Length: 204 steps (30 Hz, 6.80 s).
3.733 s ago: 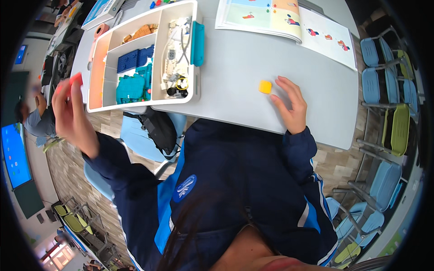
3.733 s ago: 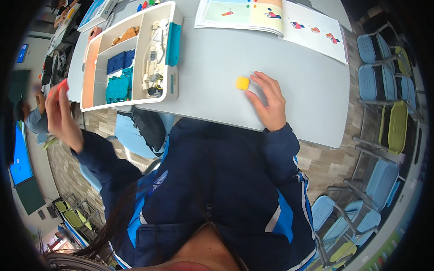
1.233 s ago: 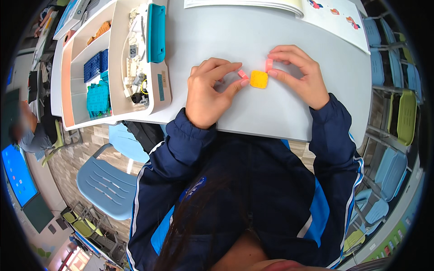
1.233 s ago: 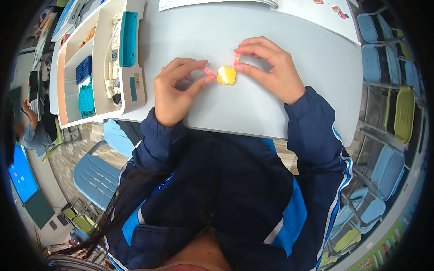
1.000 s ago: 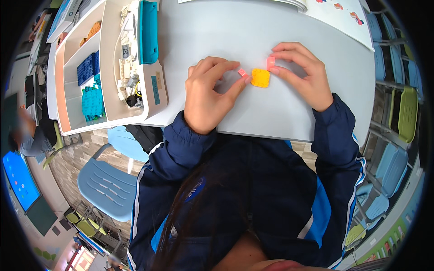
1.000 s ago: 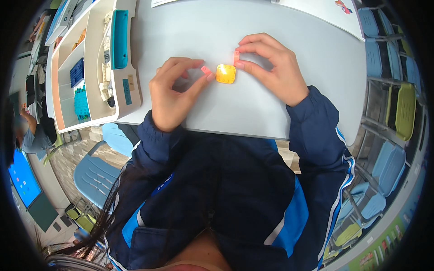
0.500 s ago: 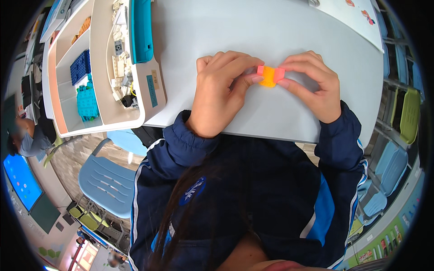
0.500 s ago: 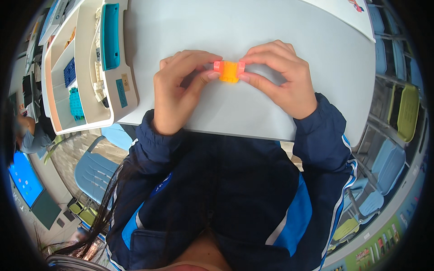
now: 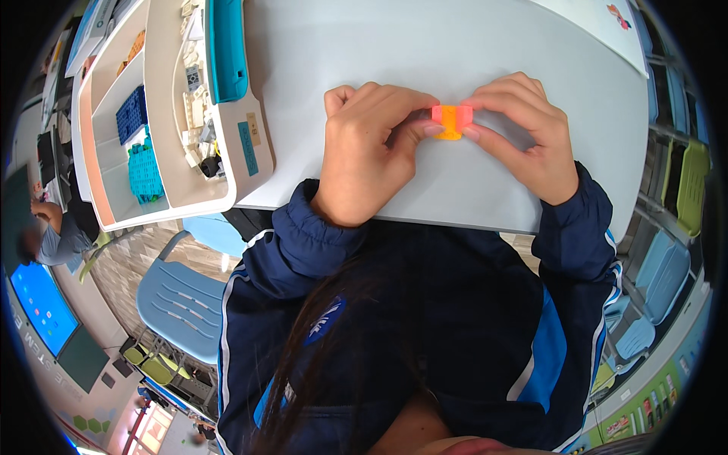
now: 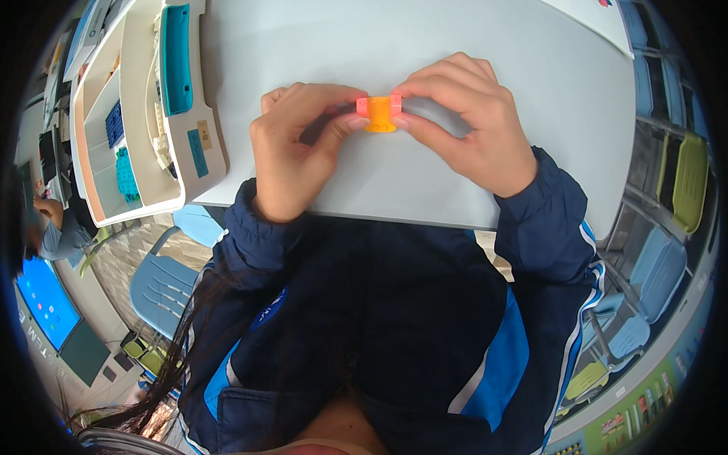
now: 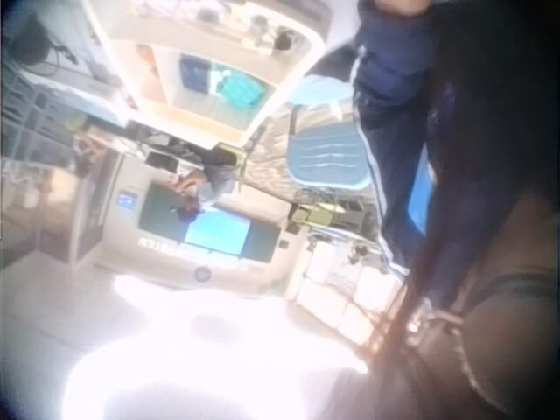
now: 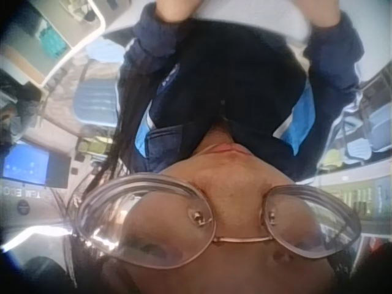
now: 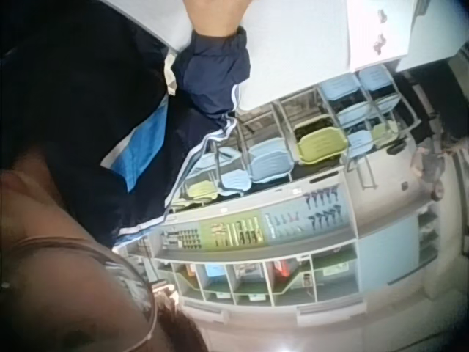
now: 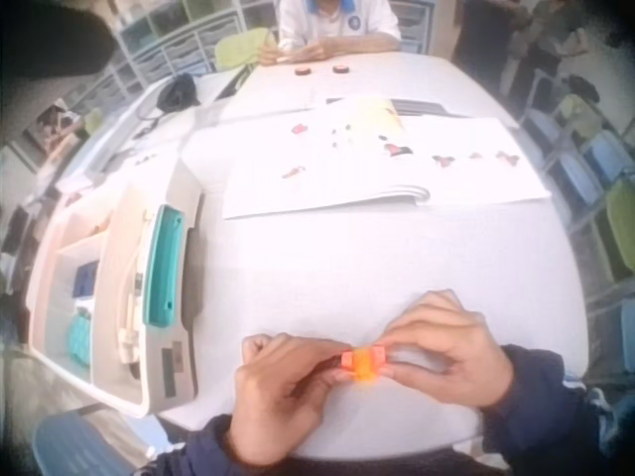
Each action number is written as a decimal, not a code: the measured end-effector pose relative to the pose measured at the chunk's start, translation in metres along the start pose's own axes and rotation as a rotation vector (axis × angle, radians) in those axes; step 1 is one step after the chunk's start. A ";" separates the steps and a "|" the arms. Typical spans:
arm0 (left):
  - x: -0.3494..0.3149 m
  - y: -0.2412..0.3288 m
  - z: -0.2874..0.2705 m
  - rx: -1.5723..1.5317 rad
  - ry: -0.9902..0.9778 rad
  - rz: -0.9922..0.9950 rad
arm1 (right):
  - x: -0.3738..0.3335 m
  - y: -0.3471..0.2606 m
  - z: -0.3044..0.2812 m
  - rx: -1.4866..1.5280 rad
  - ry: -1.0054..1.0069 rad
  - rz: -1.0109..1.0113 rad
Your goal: The person assembles small plastic building blocks by selecting pieces from a compartmentalized tray and connecting them on a tabletop. They repeatedly pick, align, and snap together yellow, pink, white, and teal bricks, forming small structures.
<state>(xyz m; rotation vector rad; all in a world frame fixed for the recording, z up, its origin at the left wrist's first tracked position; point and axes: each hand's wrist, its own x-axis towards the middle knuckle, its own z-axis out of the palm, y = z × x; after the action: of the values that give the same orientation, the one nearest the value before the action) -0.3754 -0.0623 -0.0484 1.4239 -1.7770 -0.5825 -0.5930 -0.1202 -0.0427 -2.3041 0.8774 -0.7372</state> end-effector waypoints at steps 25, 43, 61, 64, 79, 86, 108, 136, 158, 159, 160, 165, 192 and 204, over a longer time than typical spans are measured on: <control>-0.003 -0.001 0.004 0.108 -0.033 0.101 | 0.001 -0.005 -0.005 0.185 -0.025 0.134; -0.004 0.007 0.010 0.182 0.000 0.137 | 0.002 -0.010 -0.006 0.213 -0.025 0.153; -0.004 0.006 0.011 0.171 -0.005 0.112 | 0.010 -0.008 -0.011 0.124 -0.132 0.047; -0.004 0.006 0.012 0.120 0.001 0.097 | 0.008 -0.005 -0.011 0.066 -0.113 0.003; -0.007 0.001 0.015 0.078 0.007 0.087 | 0.004 0.002 -0.007 0.077 -0.161 0.000; -0.006 0.003 0.012 0.158 0.005 0.125 | 0.002 0.006 -0.004 0.053 -0.111 -0.062; -0.016 -0.016 0.014 0.023 0.201 0.074 | -0.018 -0.002 0.025 -0.152 0.325 0.116; 0.037 -0.060 0.007 0.227 0.333 -0.007 | 0.073 0.017 0.077 -0.204 0.375 0.142; -0.074 -0.018 -0.014 0.450 0.179 0.075 | -0.024 -0.050 0.086 -0.586 0.261 0.197; -0.074 -0.013 -0.014 0.450 0.177 0.070 | -0.026 -0.051 0.084 -0.582 0.245 0.204; -0.075 -0.010 -0.014 0.450 0.175 0.065 | -0.028 -0.052 0.079 -0.577 0.229 0.210; -0.077 -0.015 -0.017 0.443 0.183 0.076 | -0.026 -0.052 0.079 -0.538 0.209 0.198; -0.136 -0.082 -0.354 0.324 0.471 -0.177 | 0.187 -0.221 0.110 -0.254 -0.470 -0.379; -0.131 -0.178 -0.437 0.731 0.263 -0.144 | 0.233 -0.218 0.133 -0.365 -0.636 -0.503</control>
<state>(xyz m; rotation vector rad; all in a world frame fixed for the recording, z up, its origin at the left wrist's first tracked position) 0.0888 0.0638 0.0427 2.0123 -1.7520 0.2248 -0.2689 -0.1103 0.0774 -2.8675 0.1410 0.0171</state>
